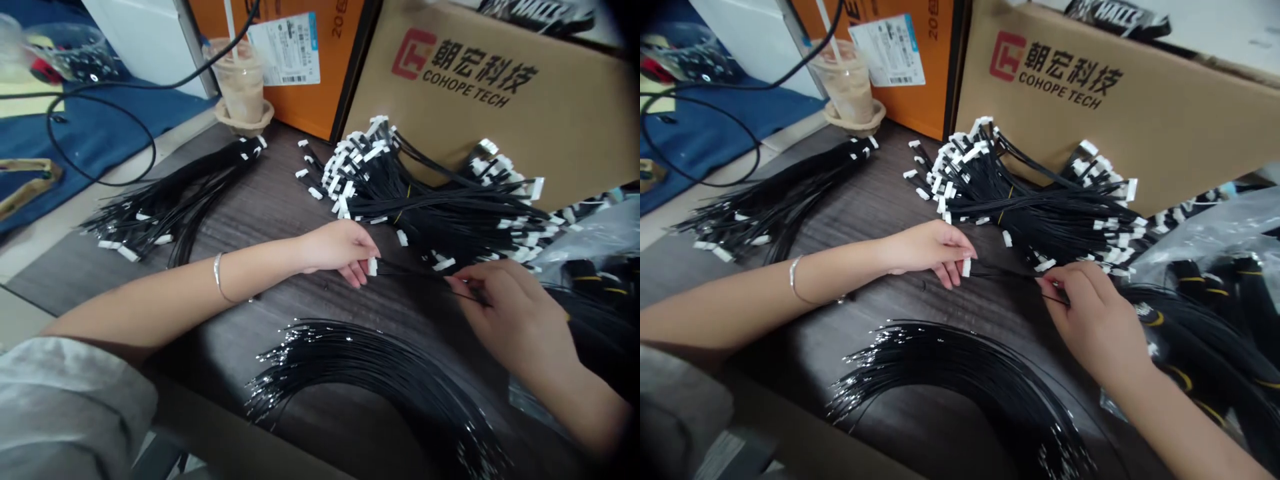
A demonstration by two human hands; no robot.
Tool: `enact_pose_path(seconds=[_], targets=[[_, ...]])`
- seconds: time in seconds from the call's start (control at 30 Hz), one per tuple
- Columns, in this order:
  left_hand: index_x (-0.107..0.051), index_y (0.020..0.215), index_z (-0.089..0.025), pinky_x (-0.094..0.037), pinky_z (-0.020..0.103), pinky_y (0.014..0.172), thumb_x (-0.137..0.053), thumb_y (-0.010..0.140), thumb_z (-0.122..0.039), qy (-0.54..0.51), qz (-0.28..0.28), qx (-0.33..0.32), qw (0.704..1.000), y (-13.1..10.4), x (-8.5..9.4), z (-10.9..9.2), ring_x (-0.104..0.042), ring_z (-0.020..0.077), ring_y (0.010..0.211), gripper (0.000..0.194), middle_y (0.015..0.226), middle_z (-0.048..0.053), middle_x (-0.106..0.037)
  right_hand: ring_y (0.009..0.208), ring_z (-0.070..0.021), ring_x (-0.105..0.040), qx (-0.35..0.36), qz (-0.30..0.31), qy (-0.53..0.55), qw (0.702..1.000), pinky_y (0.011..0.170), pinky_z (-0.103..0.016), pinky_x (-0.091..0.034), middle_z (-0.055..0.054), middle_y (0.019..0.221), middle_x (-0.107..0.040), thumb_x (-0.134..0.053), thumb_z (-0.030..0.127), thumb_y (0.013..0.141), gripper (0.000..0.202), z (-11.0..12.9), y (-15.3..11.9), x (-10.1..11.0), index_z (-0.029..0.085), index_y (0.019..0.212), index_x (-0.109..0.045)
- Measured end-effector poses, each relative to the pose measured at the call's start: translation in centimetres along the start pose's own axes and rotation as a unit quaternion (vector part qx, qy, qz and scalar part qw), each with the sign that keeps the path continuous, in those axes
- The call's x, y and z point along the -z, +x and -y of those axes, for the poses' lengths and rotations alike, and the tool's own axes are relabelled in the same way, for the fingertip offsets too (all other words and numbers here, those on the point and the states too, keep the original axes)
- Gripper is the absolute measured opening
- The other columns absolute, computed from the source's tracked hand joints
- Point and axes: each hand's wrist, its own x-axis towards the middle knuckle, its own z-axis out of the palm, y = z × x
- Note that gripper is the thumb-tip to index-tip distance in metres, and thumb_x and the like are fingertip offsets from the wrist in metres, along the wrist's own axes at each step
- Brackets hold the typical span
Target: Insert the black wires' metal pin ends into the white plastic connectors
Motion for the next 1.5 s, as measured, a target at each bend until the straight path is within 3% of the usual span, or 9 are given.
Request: enact_pose_path(seconds=[0.13,0.27,0.37,0.47,0.53,0.87,1.27,1.33,1.5], targets=[[-0.059,0.083,-0.007,-0.057,0.037,0.065,-0.06,0.079,-0.006,-0.074,-0.026,-0.004,0.997,-0.3,-0.1,0.6,-0.066,0.0153,0.059,0.005,0.066,0.003,-0.064,0.073,-0.0188,-0.058,0.039,0.047,0.023,0.998,0.063,-0.031,-0.05,-0.008,0.08,-0.058,-0.056,0.024,0.084,0.009,0.0,0.4,0.0,0.016,0.085,-0.053],[-0.057,0.086,-0.008,-0.055,0.032,0.063,-0.053,0.081,-0.001,-0.073,-0.085,-0.04,0.993,0.6,-0.6,1.4,-0.062,0.0103,0.054,0.009,0.067,0.001,-0.061,0.095,-0.0264,-0.058,0.092,0.145,0.103,0.98,0.084,-0.041,-0.048,-0.012,0.103,-0.057,-0.053,0.041,0.085,0.03,1.1,1.1,2.0,0.019,0.104,-0.054],[-0.058,0.087,-0.009,-0.054,0.03,0.06,-0.051,0.083,-0.002,-0.054,-0.097,-0.068,0.992,1.1,-1.0,1.8,-0.06,0.0097,0.054,0.011,0.068,0.001,-0.06,0.094,-0.0209,-0.057,0.06,0.155,0.19,0.968,0.084,-0.035,-0.047,-0.006,0.103,-0.057,-0.053,0.029,0.086,0.019,4.0,1.7,3.3,0.025,0.105,-0.054],[-0.058,0.088,-0.009,-0.054,0.028,0.06,-0.051,0.083,-0.002,-0.045,-0.091,-0.082,0.991,1.1,-1.0,1.9,-0.06,0.0094,0.055,0.012,0.068,0.0,-0.06,0.083,-0.0142,-0.057,0.06,0.28,0.281,0.916,0.074,-0.028,-0.048,-0.002,0.093,-0.057,-0.047,0.021,0.09,0.012,7.6,2.8,3.1,0.024,0.096,-0.056],[-0.058,0.088,-0.009,-0.054,0.028,0.06,-0.051,0.083,-0.003,-0.044,-0.087,-0.085,0.992,1.0,-1.0,1.9,-0.06,0.009,0.054,0.011,0.067,0.0,-0.059,0.078,-0.0128,-0.056,0.056,0.327,0.331,0.884,0.071,-0.028,-0.048,-0.002,0.088,-0.057,-0.044,0.019,0.091,0.014,9.5,3.7,2.2,0.021,0.09,-0.058],[-0.057,0.084,-0.009,-0.055,0.028,0.059,-0.051,0.081,-0.001,-0.037,-0.066,-0.095,0.993,1.2,-0.6,2.0,-0.06,0.0094,0.055,0.01,0.067,0.0,-0.059,0.071,-0.0159,-0.055,0.101,0.376,0.292,0.873,0.062,-0.031,-0.045,-0.004,0.078,-0.058,-0.05,0.012,0.085,0.015,13.3,6.7,-0.4,0.014,0.08,-0.064],[-0.057,0.083,-0.01,-0.055,0.031,0.062,-0.053,0.08,-0.004,-0.041,-0.064,-0.098,0.992,0.9,-0.6,2.0,-0.06,0.0119,0.056,0.008,0.066,0.001,-0.059,0.062,-0.0157,-0.053,0.14,0.378,0.19,0.895,0.057,-0.03,-0.041,-0.005,0.074,-0.058,-0.051,0.006,0.081,0.013,14.9,6.6,-0.4,0.014,0.073,-0.057],[-0.057,0.082,-0.01,-0.054,0.031,0.061,-0.053,0.08,-0.004,-0.041,-0.062,-0.1,0.992,1.0,-0.6,2.0,-0.06,0.0117,0.055,0.008,0.065,0.001,-0.059,0.065,-0.0141,-0.052,0.113,0.393,0.229,0.883,0.057,-0.028,-0.041,-0.005,0.078,-0.058,-0.05,0.008,0.082,0.01,14.4,6.9,0.0,0.014,0.076,-0.056],[-0.059,0.082,-0.011,-0.051,0.029,0.058,-0.054,0.079,-0.006,-0.038,-0.055,-0.098,0.993,1.4,-0.2,2.3,-0.06,0.012,0.054,0.009,0.06,-0.001,-0.059,0.064,-0.0092,-0.049,-0.044,0.416,0.37,0.83,0.054,-0.022,-0.038,0.002,0.075,-0.055,-0.045,0.025,0.088,0.009,12.3,8.9,1.7,0.02,0.086,-0.052]])
